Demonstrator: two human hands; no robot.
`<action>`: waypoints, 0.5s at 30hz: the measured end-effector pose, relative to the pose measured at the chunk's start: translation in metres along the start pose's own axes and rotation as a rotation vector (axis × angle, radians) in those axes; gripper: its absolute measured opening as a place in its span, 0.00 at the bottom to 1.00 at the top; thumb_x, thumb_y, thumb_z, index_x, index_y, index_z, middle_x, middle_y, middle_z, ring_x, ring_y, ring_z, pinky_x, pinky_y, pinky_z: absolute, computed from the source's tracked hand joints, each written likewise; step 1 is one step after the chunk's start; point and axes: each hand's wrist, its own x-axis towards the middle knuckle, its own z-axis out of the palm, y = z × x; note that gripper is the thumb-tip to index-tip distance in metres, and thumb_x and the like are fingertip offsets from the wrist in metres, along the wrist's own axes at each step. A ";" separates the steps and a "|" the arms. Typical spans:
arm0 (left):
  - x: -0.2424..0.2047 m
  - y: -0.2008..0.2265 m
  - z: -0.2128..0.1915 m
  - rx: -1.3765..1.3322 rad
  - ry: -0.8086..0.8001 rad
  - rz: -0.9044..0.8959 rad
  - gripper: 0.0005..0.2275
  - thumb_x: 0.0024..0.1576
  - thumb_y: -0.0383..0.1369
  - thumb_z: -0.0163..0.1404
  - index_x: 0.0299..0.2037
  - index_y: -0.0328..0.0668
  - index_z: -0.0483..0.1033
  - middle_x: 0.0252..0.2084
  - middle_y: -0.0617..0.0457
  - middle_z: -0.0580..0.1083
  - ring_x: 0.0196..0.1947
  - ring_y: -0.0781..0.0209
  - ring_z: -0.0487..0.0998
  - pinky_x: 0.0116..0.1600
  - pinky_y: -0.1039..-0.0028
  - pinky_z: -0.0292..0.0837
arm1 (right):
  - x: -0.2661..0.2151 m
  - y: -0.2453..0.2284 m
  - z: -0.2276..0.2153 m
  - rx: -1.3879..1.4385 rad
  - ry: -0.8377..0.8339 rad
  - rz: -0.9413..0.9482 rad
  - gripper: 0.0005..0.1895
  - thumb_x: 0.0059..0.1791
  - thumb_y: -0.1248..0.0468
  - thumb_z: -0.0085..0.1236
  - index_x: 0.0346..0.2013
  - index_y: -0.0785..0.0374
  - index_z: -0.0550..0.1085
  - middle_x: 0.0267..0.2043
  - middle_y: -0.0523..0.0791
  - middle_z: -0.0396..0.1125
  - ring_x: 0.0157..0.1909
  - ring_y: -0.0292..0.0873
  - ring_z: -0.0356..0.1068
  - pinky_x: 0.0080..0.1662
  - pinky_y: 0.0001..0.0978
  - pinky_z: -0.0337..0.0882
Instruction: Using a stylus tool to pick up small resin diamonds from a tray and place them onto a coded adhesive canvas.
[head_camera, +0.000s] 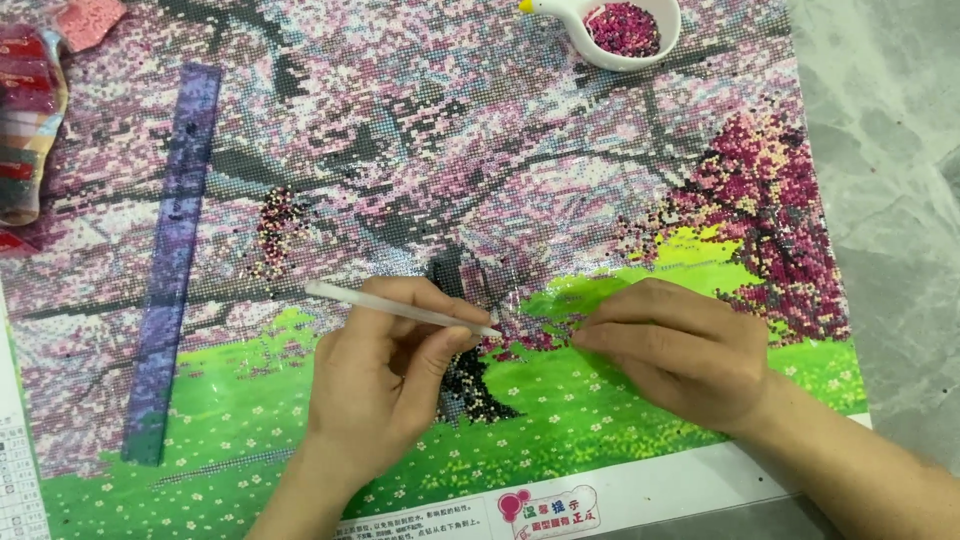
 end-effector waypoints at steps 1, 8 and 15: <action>0.000 0.003 0.000 -0.214 -0.001 -0.106 0.08 0.56 0.27 0.49 0.43 0.38 0.67 0.36 0.49 0.81 0.36 0.62 0.85 0.43 0.78 0.84 | 0.000 0.000 0.000 -0.018 0.001 0.004 0.03 0.44 0.74 0.58 0.33 0.69 0.76 0.33 0.52 0.71 0.32 0.44 0.74 0.37 0.30 0.77; 0.001 -0.004 0.000 -0.064 0.034 -0.066 0.08 0.55 0.28 0.51 0.42 0.40 0.68 0.36 0.53 0.82 0.32 0.67 0.85 0.34 0.83 0.83 | -0.001 0.001 0.001 -0.027 -0.019 -0.019 0.04 0.45 0.73 0.58 0.34 0.69 0.76 0.34 0.51 0.73 0.33 0.44 0.75 0.39 0.28 0.80; -0.003 -0.018 0.013 0.244 0.021 0.166 0.06 0.58 0.31 0.50 0.44 0.45 0.72 0.41 0.59 0.79 0.25 0.73 0.80 0.30 0.84 0.76 | -0.003 0.003 0.003 -0.041 -0.130 -0.059 0.07 0.49 0.73 0.50 0.40 0.71 0.74 0.37 0.54 0.69 0.35 0.49 0.72 0.37 0.37 0.74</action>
